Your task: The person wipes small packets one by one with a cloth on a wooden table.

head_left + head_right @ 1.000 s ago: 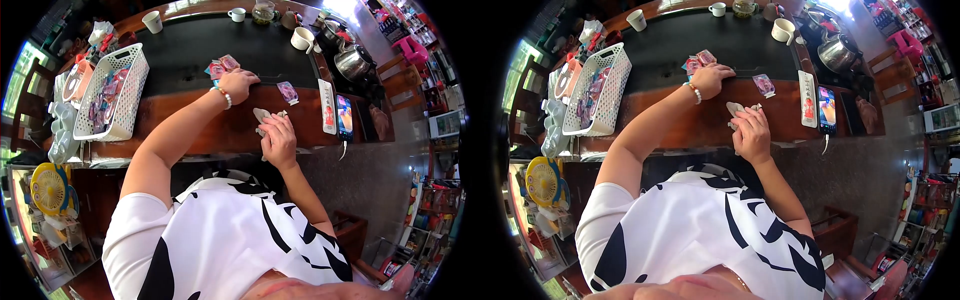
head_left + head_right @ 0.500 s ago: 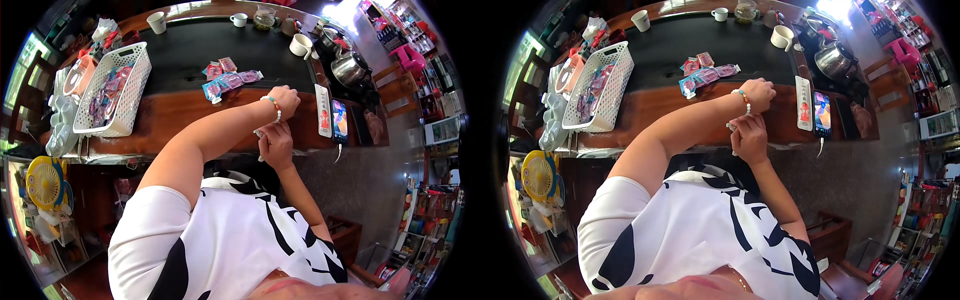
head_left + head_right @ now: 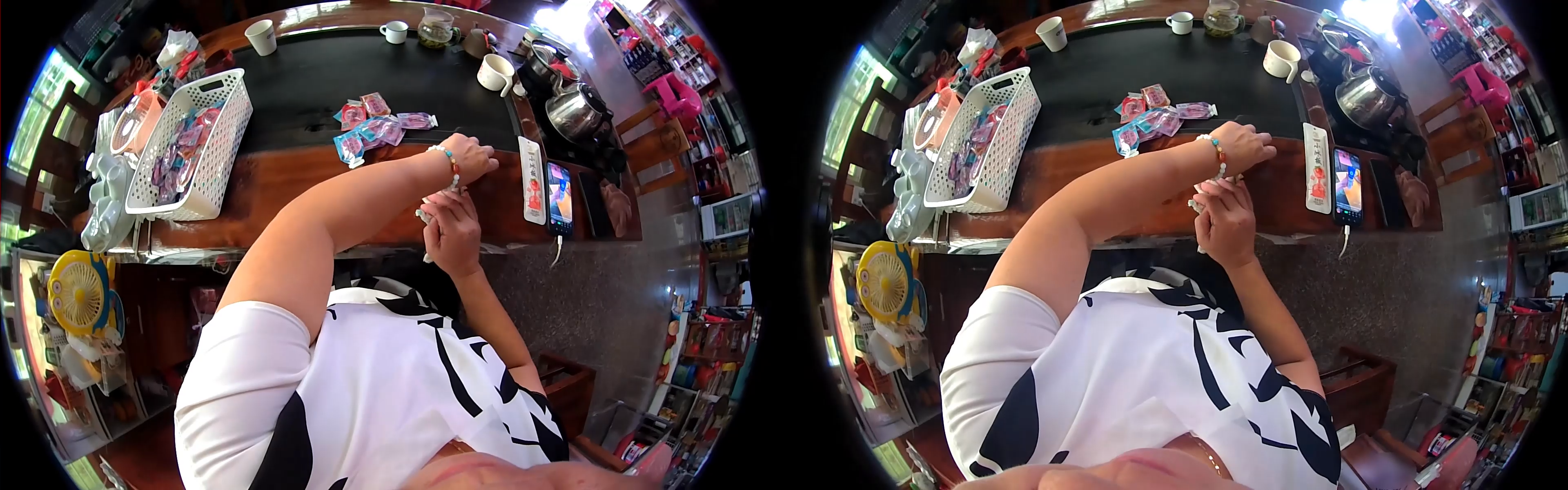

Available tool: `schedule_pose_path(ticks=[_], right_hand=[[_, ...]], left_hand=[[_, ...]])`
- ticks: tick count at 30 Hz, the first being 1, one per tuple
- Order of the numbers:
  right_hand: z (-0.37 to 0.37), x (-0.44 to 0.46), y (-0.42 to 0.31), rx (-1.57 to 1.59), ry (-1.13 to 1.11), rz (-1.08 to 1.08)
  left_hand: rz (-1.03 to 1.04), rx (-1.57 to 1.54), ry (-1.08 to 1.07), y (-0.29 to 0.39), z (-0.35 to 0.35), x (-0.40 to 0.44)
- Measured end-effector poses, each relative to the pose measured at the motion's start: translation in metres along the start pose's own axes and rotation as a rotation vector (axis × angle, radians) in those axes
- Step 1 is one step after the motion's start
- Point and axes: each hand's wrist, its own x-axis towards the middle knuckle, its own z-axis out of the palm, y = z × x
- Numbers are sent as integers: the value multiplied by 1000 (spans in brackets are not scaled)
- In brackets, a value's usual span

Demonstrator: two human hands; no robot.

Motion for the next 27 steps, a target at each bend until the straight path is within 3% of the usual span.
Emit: schedule_pose_path(ticks=[4,7,10,19,27], right_hand=[[2,-2,2,-2,-7,-4],[5,-6,6,-28,-41,-5],[5,-8,7,-48,-52,-1],[6,-8,8,-47,-61,6],[5,-7,6,-61,-58,5]], left_hand=[[26,142,-93,-1,-16,4],[199,195,-30,-7,-13,8],[137,90,-57,-7,-10,11],[105,194,-134,-3,-7,35],[184,279,-53,-3,-9,31]])
